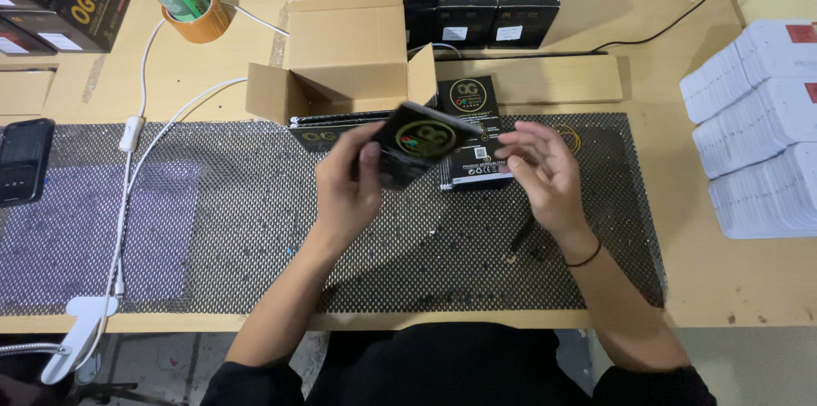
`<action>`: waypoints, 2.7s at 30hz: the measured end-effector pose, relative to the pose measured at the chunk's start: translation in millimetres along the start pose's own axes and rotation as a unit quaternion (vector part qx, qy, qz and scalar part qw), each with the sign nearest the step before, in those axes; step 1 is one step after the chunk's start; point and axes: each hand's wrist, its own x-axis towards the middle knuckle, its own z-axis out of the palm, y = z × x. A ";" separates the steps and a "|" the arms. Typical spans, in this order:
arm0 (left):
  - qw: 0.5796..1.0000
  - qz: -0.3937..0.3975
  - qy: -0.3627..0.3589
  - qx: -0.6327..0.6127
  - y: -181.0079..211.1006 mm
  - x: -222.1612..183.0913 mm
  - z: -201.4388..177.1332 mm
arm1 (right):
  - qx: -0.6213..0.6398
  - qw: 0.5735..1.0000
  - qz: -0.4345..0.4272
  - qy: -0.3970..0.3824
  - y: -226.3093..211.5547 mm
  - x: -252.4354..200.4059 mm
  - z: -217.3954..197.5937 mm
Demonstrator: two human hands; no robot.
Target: The person removes a stack of phone screens from a cardboard box, takes a single screen out of its plastic sleeve, and shines a flashlight onto the screen surface by hand.
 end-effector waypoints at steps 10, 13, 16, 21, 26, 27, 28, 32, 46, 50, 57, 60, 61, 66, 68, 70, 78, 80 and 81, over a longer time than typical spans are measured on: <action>0.901 0.201 -0.012 0.383 -61.1 66.0 -40.0 | -0.234 0.972 0.023 0.026 28.2 15.0 -18.6; 0.878 0.140 -0.114 0.444 -89.9 63.8 -31.9 | -0.278 0.958 0.065 0.004 40.1 15.9 -15.8; 0.873 0.066 -0.190 0.444 -105.3 55.8 -23.2 | -0.337 0.931 0.137 -0.029 41.1 17.3 -11.5; 0.907 -0.036 -0.207 0.364 -117.2 41.7 -20.9 | -0.372 0.908 0.180 -0.076 37.9 22.1 -16.5; 0.909 0.131 -0.011 0.396 -85.0 26.5 -7.3 | -0.334 0.931 0.144 -0.001 33.9 11.3 -29.7; 0.909 0.131 -0.010 0.395 -77.7 22.2 -3.0 | -0.335 0.931 0.143 -0.001 23.6 10.7 -27.5; 0.922 0.160 -0.002 0.353 -70.5 17.7 1.2 | -0.290 0.949 0.122 0.016 13.5 10.0 -25.1; 0.967 0.161 -0.018 0.196 -57.5 -11.0 31.5 | -0.129 0.992 0.004 0.006 17.2 1.7 -26.7; 0.989 -0.148 -0.023 0.010 28.1 -47.9 54.0 | -0.111 0.970 0.049 -0.212 -2.0 -34.9 36.7; 0.994 -0.093 0.015 0.051 25.1 -56.0 61.1 | -0.124 0.965 0.011 -0.231 -6.2 -24.3 26.2; 0.989 0.052 0.104 0.095 3.6 -64.4 73.6 | -0.095 0.938 -0.090 -0.322 -36.0 5.7 7.3; 0.978 0.090 0.113 0.149 -3.5 -65.1 73.9 | -0.073 0.942 -0.171 -0.280 -69.3 28.2 7.4; 0.975 0.106 0.110 0.162 -7.4 -67.1 76.1 | -0.152 0.933 -0.159 -0.284 -88.0 35.0 8.6; 0.966 0.150 0.103 0.185 -12.2 -71.2 81.1 | -0.343 0.881 -0.116 -0.303 -138.3 57.5 18.2; 0.961 0.161 0.087 0.205 -13.3 -77.1 84.6 | -0.434 0.811 -0.028 -0.391 -143.7 64.6 17.2; 0.961 0.157 0.074 0.217 -14.6 -87.0 90.5 | -0.439 0.793 -0.012 -0.422 -141.9 65.8 18.7; 0.985 0.085 0.037 0.147 -8.0 -89.6 90.8 | -0.345 0.838 -0.073 -0.417 -129.1 76.8 12.0; 0.989 0.048 0.010 0.137 -4.3 -87.0 88.1 | -0.259 0.904 -0.137 -0.312 -118.9 83.0 9.0; 0.989 0.048 0.011 0.136 -3.9 -88.0 88.9 | -0.259 0.903 -0.137 -0.313 -106.4 83.5 3.3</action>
